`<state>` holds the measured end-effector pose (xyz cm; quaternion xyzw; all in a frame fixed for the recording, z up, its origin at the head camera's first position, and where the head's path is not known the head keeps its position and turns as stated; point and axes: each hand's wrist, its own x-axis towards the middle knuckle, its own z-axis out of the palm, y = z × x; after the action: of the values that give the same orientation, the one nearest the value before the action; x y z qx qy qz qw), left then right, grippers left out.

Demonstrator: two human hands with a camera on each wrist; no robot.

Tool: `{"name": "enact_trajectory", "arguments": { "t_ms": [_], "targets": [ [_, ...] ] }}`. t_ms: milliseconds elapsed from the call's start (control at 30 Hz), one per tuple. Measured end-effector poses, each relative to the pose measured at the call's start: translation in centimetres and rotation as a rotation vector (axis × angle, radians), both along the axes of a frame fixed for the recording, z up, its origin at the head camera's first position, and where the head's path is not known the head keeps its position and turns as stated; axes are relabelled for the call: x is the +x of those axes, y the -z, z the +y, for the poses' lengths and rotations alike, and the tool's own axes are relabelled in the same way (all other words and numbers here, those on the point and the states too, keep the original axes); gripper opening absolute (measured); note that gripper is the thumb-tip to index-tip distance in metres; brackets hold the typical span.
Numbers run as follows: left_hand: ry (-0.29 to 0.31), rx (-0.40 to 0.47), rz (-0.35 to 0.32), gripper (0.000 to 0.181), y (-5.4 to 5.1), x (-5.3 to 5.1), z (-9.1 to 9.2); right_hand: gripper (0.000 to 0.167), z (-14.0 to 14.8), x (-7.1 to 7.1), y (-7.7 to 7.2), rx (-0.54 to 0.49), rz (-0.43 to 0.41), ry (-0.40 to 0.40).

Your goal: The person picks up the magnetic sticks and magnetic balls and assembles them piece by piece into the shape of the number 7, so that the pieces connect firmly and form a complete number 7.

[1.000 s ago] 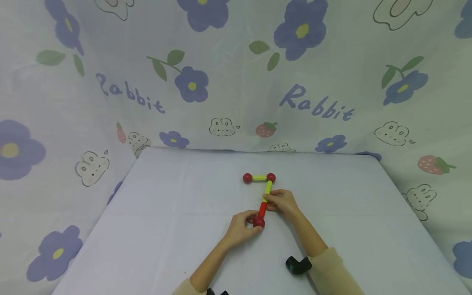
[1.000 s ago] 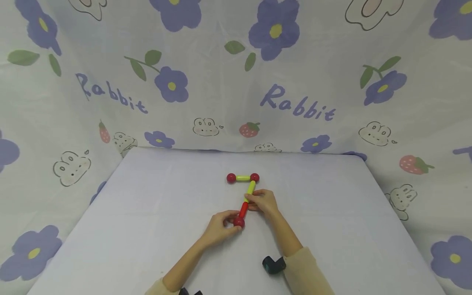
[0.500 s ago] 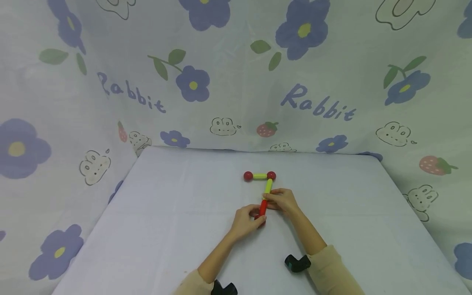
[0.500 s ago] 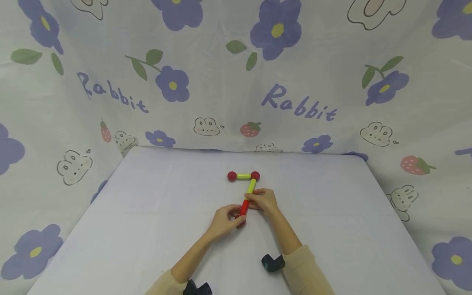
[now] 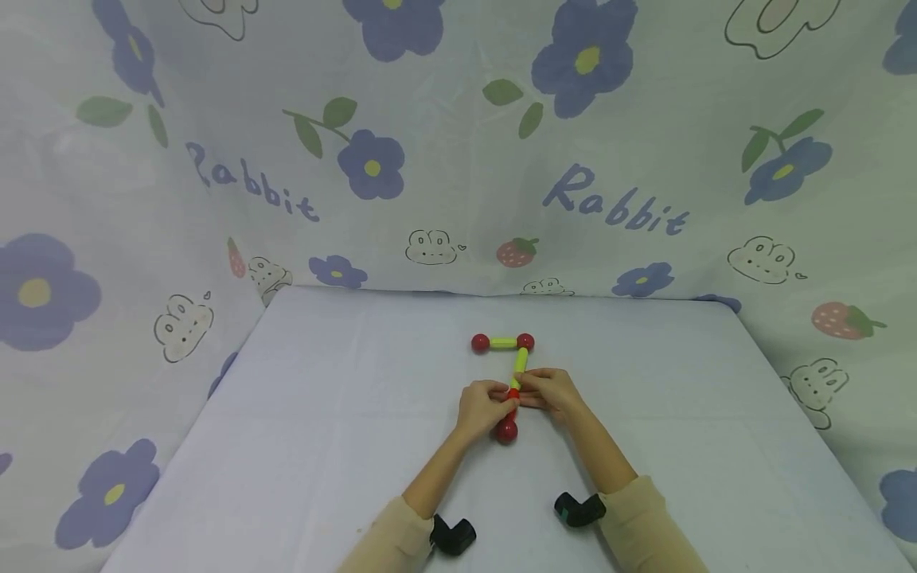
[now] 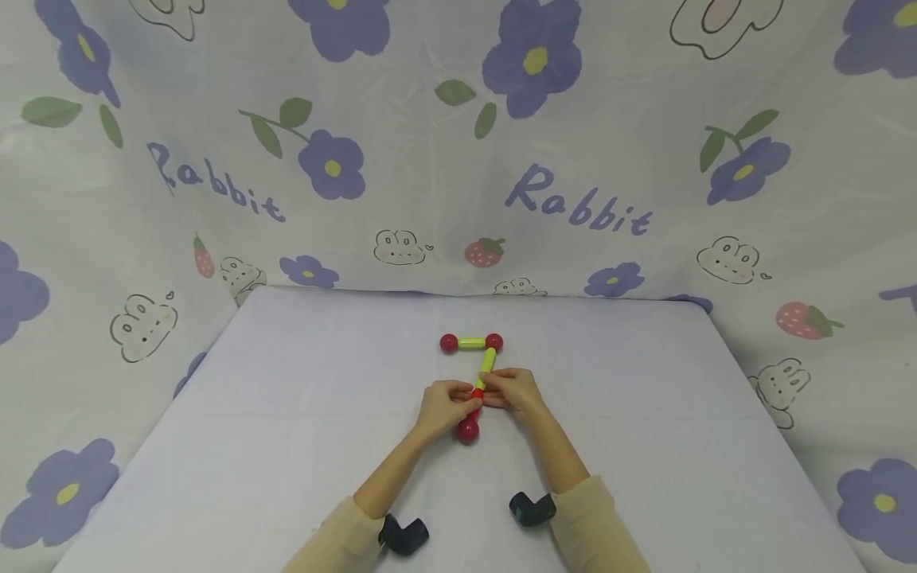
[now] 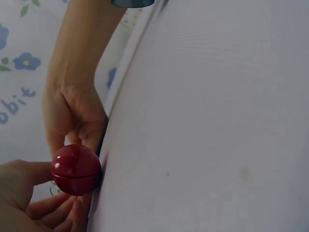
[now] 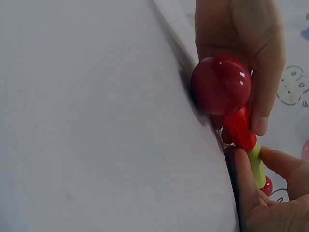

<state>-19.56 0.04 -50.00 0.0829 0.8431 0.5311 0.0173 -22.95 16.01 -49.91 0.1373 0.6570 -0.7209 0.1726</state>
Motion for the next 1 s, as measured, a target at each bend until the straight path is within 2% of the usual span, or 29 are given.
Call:
{"name": "enact_trajectory", "arguments": {
  "t_ms": [200,400,733,1000],
  "targets": [
    [0.020,0.013,-0.054,0.028,-0.09,-0.51,-0.17,0.051,0.38,-0.12,0.21,-0.027,0.001,-0.041],
    [0.040,0.027,-0.089,0.027,-0.15,-0.66,-0.35,0.049,0.26,0.25,0.12,-0.025,0.024,-0.031],
    [0.056,0.131,-0.109,0.027,-0.05,-0.50,-0.75,0.047,-0.08,0.64,-0.15,-0.028,0.047,-0.017],
    [0.053,0.237,-0.171,0.033,0.14,-0.58,-0.78,0.045,-0.09,0.72,-0.09,-0.028,0.054,-0.019]
  ]
}}
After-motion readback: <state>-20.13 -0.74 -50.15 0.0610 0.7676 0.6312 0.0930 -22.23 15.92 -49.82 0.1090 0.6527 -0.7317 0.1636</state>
